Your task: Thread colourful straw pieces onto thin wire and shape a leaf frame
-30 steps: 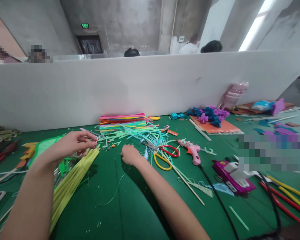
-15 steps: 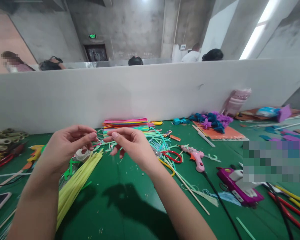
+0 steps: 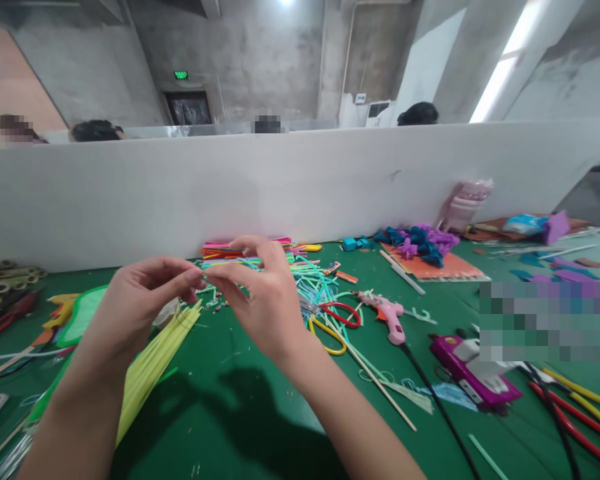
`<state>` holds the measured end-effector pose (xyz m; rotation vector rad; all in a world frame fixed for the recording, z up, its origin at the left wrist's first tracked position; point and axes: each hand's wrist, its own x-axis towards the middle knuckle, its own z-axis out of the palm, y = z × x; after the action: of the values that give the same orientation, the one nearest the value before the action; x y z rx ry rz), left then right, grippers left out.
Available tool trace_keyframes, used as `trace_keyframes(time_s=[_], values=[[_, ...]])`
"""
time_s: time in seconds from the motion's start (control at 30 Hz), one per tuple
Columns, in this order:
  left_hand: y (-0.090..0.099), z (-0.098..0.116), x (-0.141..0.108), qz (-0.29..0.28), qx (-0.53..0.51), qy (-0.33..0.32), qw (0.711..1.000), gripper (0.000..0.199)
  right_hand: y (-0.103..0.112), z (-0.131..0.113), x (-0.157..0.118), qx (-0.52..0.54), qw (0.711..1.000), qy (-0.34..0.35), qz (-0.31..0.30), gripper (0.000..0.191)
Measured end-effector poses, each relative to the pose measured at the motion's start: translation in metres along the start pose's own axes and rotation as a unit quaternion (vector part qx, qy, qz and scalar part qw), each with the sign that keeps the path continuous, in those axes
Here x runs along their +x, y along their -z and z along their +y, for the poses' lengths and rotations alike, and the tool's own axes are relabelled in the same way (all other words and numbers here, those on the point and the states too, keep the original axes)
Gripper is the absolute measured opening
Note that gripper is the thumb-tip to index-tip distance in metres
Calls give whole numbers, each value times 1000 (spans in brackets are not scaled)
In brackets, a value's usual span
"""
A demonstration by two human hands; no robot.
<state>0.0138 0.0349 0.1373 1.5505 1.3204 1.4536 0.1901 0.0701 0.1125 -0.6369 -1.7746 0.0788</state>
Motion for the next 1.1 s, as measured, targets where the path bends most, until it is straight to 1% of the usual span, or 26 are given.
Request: trace_keyframes(time_s=[0.1, 0.17, 0.3, 0.4, 0.5, 0.6, 0.7, 0.77, 0.87, 0.93, 0.97, 1.0, 1.03, 1.1], values=[[1, -2, 1, -15, -41, 16, 999, 18, -1, 2, 1, 44, 998, -1, -41, 13], [2, -3, 1, -22, -66, 27, 997, 19, -3, 2, 1, 62, 997, -11, -45, 13], [2, -2, 0, -29, -90, 40, 995, 22, -5, 2, 1, 55, 998, -6, -9, 14], [2, 1, -1, -46, -127, 55, 989, 26, -5, 4, 2, 59, 998, 4, 7, 16], [4, 2, 0, -78, -178, 87, 977, 29, -2, 7, 4, 50, 998, 11, 40, 17], [7, 0, 1, -125, -227, 117, 959, 33, 3, 12, 7, 21, 996, 11, 81, 17], [9, -4, 1, -159, -235, 122, 951, 30, 7, 17, 8, 1, 995, 0, 99, 17], [7, -5, 0, -160, -225, 117, 954, 26, 9, 19, 9, -3, 995, -6, 103, 16], [4, -7, 0, -142, -221, 104, 959, 23, 10, 17, 10, 5, 995, -21, 96, 16], [3, -8, 2, -124, -225, 101, 961, 23, 11, 14, 12, 51, 994, -67, 66, 18], [3, -9, 3, -115, -226, 101, 962, 24, 11, 12, 13, 94, 989, -106, 41, 19], [3, -11, 5, -103, -226, 102, 963, 24, 12, 11, 14, 151, 977, -152, 12, 21], [3, -12, 6, -90, -226, 101, 965, 24, 14, 10, 15, 217, 955, -200, -16, 23], [3, -13, 9, -65, -228, 100, 966, 24, 17, 11, 16, 354, 890, -280, -59, 25]])
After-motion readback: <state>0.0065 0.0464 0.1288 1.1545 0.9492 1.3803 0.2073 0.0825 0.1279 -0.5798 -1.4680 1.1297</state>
